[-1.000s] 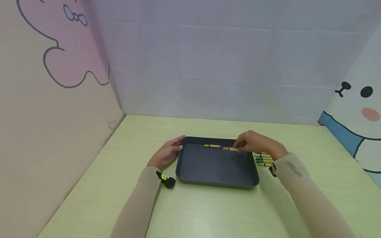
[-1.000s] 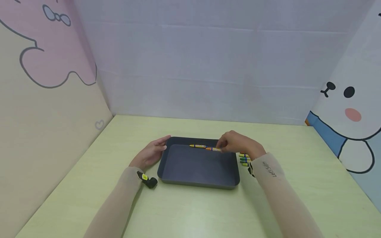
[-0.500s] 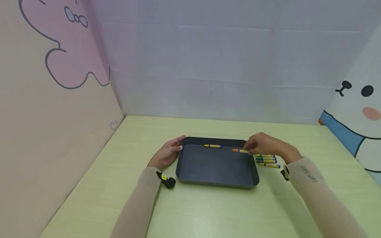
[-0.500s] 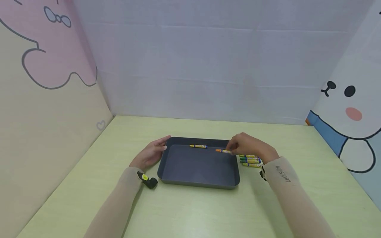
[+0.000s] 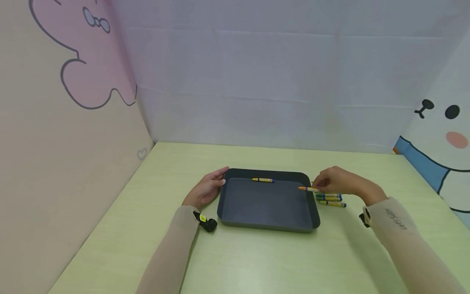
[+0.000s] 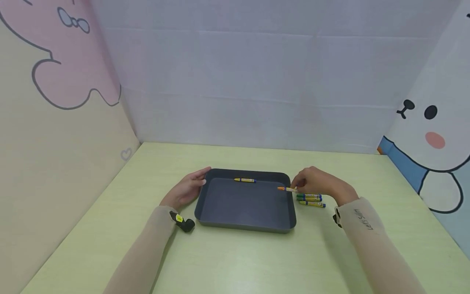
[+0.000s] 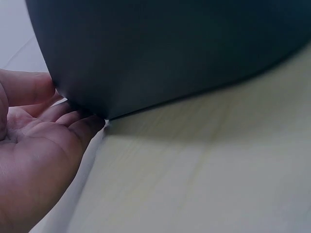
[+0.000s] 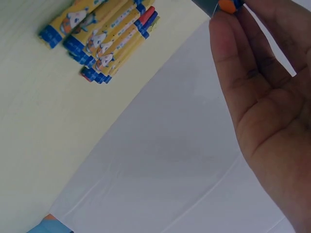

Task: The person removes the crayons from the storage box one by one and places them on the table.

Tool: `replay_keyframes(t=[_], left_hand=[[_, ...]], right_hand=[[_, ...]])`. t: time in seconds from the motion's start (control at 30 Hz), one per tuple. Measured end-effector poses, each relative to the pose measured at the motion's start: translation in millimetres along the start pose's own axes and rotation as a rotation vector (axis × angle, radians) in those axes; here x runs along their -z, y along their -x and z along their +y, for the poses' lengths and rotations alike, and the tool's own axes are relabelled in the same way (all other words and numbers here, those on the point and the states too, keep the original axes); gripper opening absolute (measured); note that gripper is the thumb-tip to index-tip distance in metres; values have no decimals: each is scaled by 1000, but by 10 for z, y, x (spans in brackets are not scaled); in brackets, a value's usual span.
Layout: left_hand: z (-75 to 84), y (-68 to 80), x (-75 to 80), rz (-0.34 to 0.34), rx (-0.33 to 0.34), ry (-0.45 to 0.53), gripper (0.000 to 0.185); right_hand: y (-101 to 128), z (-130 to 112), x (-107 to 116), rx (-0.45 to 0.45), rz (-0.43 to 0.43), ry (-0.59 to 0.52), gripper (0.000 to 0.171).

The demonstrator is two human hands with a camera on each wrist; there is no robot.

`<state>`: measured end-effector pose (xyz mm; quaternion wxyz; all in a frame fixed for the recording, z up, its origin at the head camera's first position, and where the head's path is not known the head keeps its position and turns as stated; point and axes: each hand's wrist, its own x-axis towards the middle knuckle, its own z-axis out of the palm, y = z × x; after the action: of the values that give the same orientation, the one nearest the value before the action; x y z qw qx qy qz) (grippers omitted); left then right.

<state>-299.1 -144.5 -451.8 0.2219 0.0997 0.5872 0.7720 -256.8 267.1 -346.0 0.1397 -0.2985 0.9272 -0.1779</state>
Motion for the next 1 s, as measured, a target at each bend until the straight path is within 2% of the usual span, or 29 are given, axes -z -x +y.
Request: replay_keyframes(t=[0.5, 0.73, 1.0], left_hand=[[12, 16, -22, 1, -11, -5, 60], [-8, -1, -43, 11, -6, -7, 59], [-22, -18, -30, 14, 2, -25, 59]], right_hand=[[166, 116, 34, -56, -31, -16, 20], [248, 210, 1, -109, -59, -17, 20], [308, 269, -42, -126, -79, -48, 18]])
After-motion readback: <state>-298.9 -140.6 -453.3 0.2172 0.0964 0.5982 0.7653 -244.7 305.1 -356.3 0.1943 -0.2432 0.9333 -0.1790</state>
